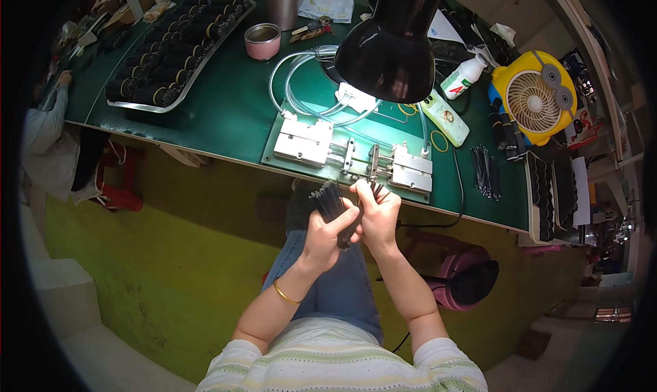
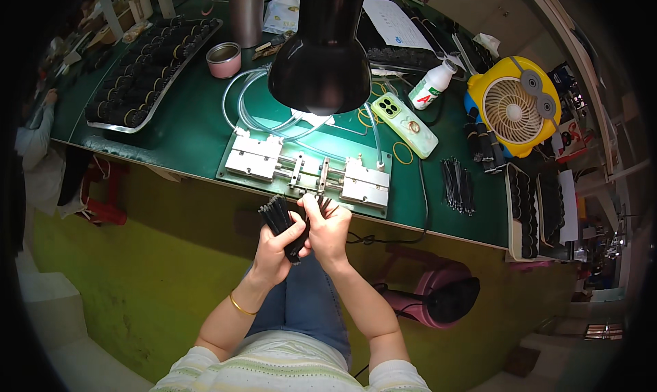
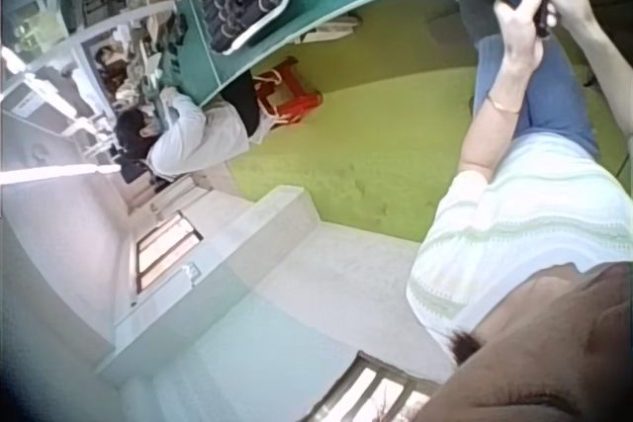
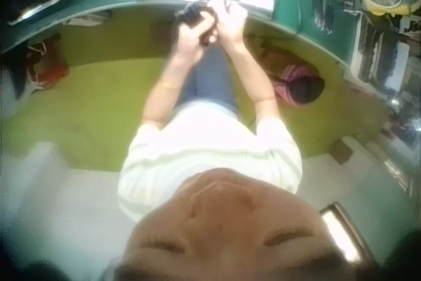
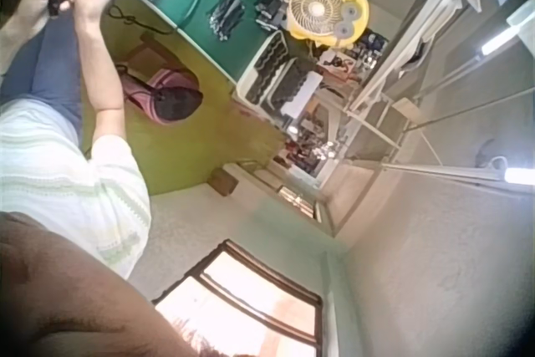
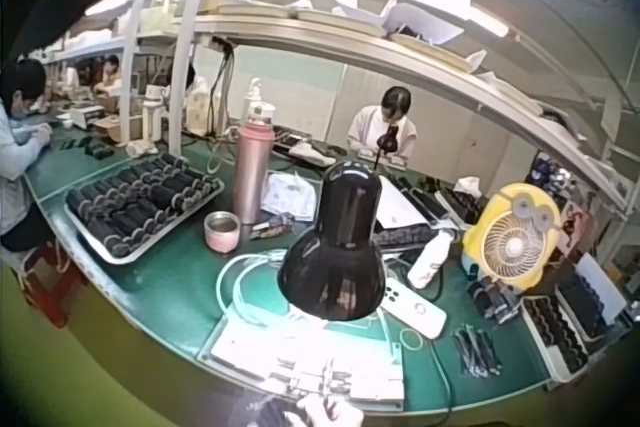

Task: Bundling and organizing small black electronic components at a workstation.

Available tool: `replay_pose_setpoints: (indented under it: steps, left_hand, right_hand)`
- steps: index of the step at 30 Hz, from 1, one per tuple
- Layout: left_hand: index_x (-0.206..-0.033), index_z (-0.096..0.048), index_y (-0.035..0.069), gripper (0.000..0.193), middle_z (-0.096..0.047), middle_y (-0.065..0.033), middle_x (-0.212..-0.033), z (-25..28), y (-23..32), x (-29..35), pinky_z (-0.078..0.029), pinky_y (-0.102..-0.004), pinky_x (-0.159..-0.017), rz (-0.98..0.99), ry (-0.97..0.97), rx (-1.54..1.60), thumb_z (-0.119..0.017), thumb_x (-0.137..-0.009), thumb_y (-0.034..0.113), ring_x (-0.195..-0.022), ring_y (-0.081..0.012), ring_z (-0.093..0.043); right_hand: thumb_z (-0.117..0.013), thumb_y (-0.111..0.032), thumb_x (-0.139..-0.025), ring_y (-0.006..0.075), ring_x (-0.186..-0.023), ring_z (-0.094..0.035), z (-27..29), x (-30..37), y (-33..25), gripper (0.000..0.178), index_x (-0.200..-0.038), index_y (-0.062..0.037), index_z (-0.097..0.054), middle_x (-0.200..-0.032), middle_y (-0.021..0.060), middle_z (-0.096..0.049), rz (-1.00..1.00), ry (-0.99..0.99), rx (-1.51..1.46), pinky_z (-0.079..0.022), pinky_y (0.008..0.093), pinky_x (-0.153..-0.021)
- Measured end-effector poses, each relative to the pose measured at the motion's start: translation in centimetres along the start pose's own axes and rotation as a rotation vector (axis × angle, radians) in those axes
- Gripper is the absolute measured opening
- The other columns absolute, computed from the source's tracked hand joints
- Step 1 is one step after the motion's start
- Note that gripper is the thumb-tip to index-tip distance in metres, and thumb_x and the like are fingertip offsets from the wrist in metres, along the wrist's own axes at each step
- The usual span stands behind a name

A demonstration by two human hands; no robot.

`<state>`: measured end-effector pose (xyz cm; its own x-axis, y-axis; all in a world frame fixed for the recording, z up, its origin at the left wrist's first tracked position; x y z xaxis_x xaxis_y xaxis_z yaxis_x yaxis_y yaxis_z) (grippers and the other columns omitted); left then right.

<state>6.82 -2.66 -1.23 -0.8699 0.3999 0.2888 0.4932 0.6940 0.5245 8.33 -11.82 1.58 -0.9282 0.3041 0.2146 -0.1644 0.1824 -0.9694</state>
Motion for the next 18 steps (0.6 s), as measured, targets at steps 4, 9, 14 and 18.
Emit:
replay_pose_setpoints:
  steps: [4,9,14,18]
  left_hand:
    - [-0.086,-0.055,-0.002,0.007,-0.057,-0.0075,-0.076,-0.5,0.8,0.7,-0.047,-0.0234,-0.052,0.087,-0.031,0.069,-0.057,-0.079,0.0,-0.063,-0.0151,-0.058]
    - [-0.093,-0.054,-0.003,0.014,-0.058,-0.0082,-0.081,0.3,1.4,1.1,-0.051,-0.0266,-0.058,0.085,-0.016,-0.127,-0.056,-0.08,0.001,-0.067,-0.0171,-0.059]
    - [-0.094,-0.054,-0.003,0.015,-0.058,-0.009,-0.084,0.8,1.3,0.8,-0.051,-0.0273,-0.059,0.031,-0.078,-0.187,-0.055,-0.08,0.001,-0.067,-0.0173,-0.059]
    - [-0.094,-0.053,-0.003,0.014,-0.058,-0.0087,-0.084,0.8,0.6,0.8,-0.051,-0.027,-0.061,0.062,-0.063,-0.127,-0.055,-0.08,0.001,-0.068,-0.0169,-0.059]
  right_hand:
    - [-0.055,-0.019,-0.084,0.0044,-0.031,-0.038,0.3,-0.1,0.1,0.021,-0.074,-0.0008,-0.058,-0.047,0.0001,-0.048,-0.008,0.02,0.017,-0.027,0.0195,-0.027]
    - [-0.055,-0.018,-0.084,0.0039,-0.034,-0.04,0.2,0.7,0.2,0.02,-0.075,-0.001,-0.058,-0.049,-0.0007,-0.048,-0.041,0.0,0.044,-0.028,0.0186,-0.029]
    - [-0.054,-0.016,-0.085,0.0026,-0.038,-0.04,-0.8,1.1,-1.3,0.019,-0.075,-0.0006,-0.059,-0.051,-0.0019,-0.047,0.11,-0.077,0.096,-0.031,0.017,-0.033]
    - [-0.054,-0.014,-0.084,0.002,-0.039,-0.04,-0.5,0.9,-0.9,0.017,-0.076,-0.0002,-0.06,-0.051,-0.0024,-0.047,0.067,-0.081,0.057,-0.031,0.0164,-0.034]
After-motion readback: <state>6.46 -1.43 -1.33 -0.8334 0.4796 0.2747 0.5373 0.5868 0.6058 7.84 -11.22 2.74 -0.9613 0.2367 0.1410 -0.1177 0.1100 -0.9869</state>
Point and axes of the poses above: each hand's wrist, its own x-axis away from the middle knuckle, its own z-axis out of the back of the hand, y = z × x, the point moved 8 cm from there along -x, towards the middle knuckle
